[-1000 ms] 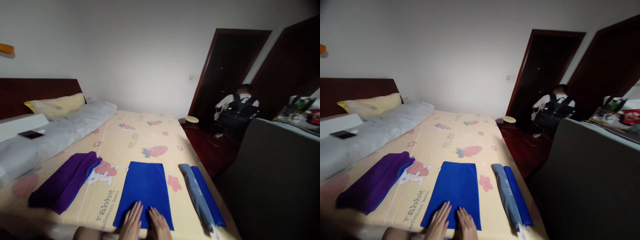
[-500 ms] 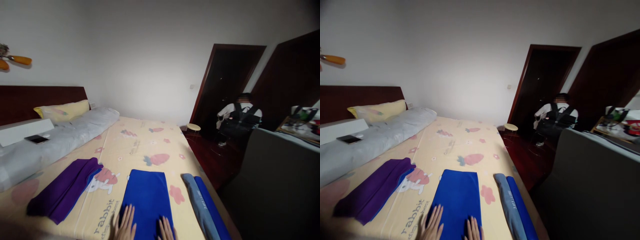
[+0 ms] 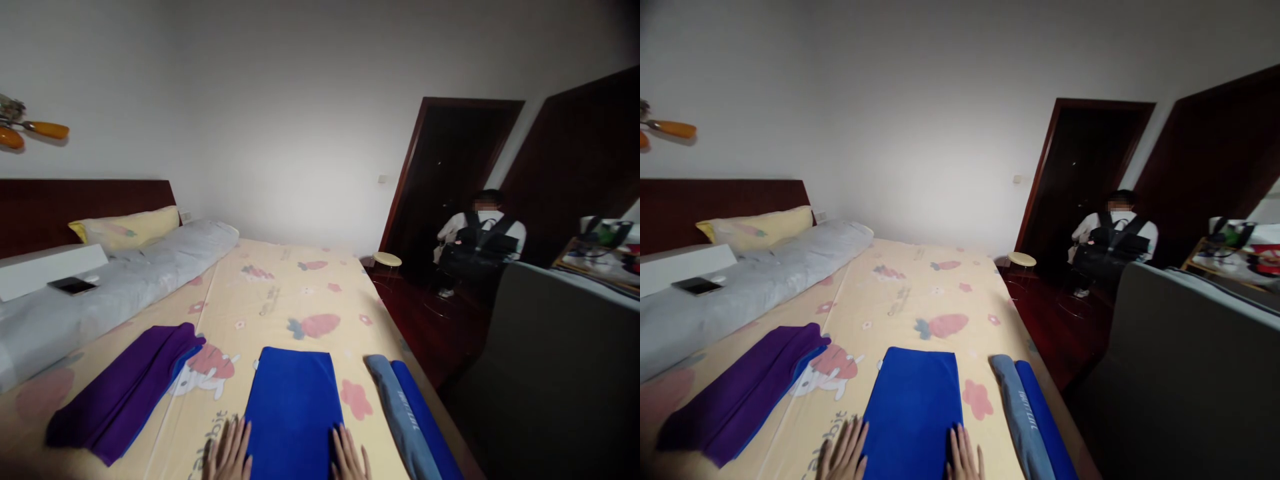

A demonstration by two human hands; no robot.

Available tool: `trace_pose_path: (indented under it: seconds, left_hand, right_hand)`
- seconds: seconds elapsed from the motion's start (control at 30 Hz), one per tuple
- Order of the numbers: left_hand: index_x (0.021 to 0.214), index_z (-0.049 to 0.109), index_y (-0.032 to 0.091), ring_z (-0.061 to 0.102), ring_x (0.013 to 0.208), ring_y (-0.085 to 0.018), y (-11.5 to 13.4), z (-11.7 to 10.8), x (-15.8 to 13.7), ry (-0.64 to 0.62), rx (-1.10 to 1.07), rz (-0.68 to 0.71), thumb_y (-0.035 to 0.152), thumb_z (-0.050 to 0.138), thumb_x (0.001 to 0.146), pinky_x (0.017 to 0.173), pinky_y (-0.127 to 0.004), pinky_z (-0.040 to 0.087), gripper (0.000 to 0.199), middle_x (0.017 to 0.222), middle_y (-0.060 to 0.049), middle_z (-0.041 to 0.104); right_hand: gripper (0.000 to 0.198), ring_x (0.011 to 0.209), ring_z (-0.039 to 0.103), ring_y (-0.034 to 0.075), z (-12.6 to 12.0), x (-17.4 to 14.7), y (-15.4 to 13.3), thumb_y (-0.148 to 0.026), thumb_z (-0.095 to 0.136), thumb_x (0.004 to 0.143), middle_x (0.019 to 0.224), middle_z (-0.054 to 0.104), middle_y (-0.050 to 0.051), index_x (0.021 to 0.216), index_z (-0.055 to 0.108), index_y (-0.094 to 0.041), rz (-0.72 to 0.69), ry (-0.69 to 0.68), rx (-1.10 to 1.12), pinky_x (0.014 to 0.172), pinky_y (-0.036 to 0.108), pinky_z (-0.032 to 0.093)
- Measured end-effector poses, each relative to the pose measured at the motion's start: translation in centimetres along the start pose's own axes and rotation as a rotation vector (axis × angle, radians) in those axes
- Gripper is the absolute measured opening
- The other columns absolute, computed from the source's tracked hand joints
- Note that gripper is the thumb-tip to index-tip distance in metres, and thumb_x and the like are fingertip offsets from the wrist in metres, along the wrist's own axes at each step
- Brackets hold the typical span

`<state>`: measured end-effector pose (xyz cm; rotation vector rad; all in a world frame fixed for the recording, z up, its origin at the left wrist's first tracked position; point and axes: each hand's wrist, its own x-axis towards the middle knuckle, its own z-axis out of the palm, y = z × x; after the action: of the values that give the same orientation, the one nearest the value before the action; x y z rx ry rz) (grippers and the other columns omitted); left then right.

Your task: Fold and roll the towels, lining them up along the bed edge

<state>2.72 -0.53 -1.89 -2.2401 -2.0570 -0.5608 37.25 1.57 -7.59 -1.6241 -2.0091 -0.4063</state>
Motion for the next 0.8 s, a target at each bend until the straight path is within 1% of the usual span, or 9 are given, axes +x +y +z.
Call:
trace_pose_path:
  seconds: [0.13,0.2,0.27,0.37,0.47,0.57,0.67,0.73,0.8]
  left_hand:
    - [0.147,0.004,0.035,0.041,0.137,-0.019,6.1,1.0,3.8,-0.011,-0.001,0.278,0.018,0.035,0.089,0.11,-0.041,0.036,0.067,0.153,0.005,0.035]
    - [0.147,0.006,0.034,0.041,0.137,-0.017,7.2,1.5,5.4,-0.055,-0.016,0.341,0.02,0.036,0.091,0.109,-0.037,0.037,0.065,0.153,0.004,0.035]
    - [0.146,0.01,0.037,0.042,0.137,-0.019,6.0,1.8,6.0,-0.095,-0.018,0.295,0.03,0.035,0.094,0.108,-0.039,0.037,0.058,0.153,0.003,0.035]
    - [0.145,0.016,0.04,0.042,0.137,-0.023,2.1,2.1,5.8,-0.122,0.012,0.134,0.044,0.034,0.096,0.108,-0.046,0.036,0.053,0.152,0.003,0.037]
    - [0.143,0.024,0.042,0.041,0.137,-0.028,-0.2,2.6,5.9,-0.11,0.054,0.045,0.045,0.035,0.095,0.107,-0.053,0.034,0.05,0.151,0.002,0.04]
    - [0.145,0.021,0.039,0.04,0.138,-0.027,1.3,3.4,8.2,-0.075,0.035,0.07,0.035,0.033,0.095,0.107,-0.054,0.034,0.051,0.152,0.0,0.038]
    - [0.147,0.01,0.036,0.036,0.14,-0.021,4.3,4.2,12.4,-0.111,-0.024,0.219,0.024,0.03,0.094,0.11,-0.045,0.035,0.058,0.155,0.002,0.031]
    - [0.147,0.011,0.035,0.034,0.141,-0.019,5.2,4.6,15.5,-0.159,-0.029,0.257,0.026,0.03,0.094,0.112,-0.042,0.034,0.057,0.156,0.002,0.029]
    - [0.147,0.015,0.035,0.032,0.142,-0.021,4.7,4.8,18.0,-0.202,0.003,0.194,0.034,0.029,0.096,0.113,-0.047,0.031,0.053,0.156,0.001,0.029]
  right_hand:
    - [0.057,0.128,0.051,0.023,1.1,4.8,-6.7,-0.033,0.039,0.093,0.146,0.042,-0.003,0.147,0.023,-0.037,-0.162,-0.147,0.168,0.099,0.04,0.048]
    - [0.056,0.129,0.05,0.022,1.8,6.3,-7.7,-0.039,0.039,0.094,0.146,0.041,-0.004,0.147,0.019,-0.039,-0.218,-0.178,0.223,0.101,0.04,0.048]
    - [0.058,0.126,0.053,0.024,2.5,6.5,-5.8,-0.047,0.042,0.094,0.145,0.044,-0.003,0.146,0.019,-0.04,-0.213,-0.157,0.221,0.098,0.042,0.049]
    - [0.06,0.12,0.058,0.029,3.9,5.1,-0.2,-0.054,0.042,0.092,0.14,0.052,0.002,0.146,0.02,-0.039,-0.064,-0.045,0.134,0.091,0.048,0.052]
    - [0.062,0.115,0.061,0.032,5.2,4.6,3.4,-0.056,0.042,0.091,0.136,0.056,0.005,0.146,0.02,-0.038,-0.002,0.06,0.075,0.089,0.05,0.052]
    - [0.064,0.118,0.06,0.028,6.2,7.1,2.0,-0.051,0.045,0.092,0.138,0.054,0.004,0.148,0.019,-0.035,-0.174,0.047,0.125,0.091,0.042,0.052]
    - [0.065,0.122,0.056,0.024,6.7,11.9,-1.0,-0.052,0.047,0.091,0.142,0.049,0.002,0.148,0.02,-0.034,-0.371,-0.039,0.226,0.096,0.035,0.05]
    - [0.061,0.126,0.053,0.023,6.9,14.9,-1.6,-0.053,0.046,0.092,0.144,0.046,-0.001,0.146,0.024,-0.038,-0.399,-0.114,0.261,0.1,0.036,0.049]
    - [0.055,0.13,0.049,0.024,7.1,17.1,-0.4,-0.053,0.041,0.094,0.146,0.042,-0.001,0.145,0.027,-0.04,-0.312,-0.2,0.247,0.103,0.042,0.047]
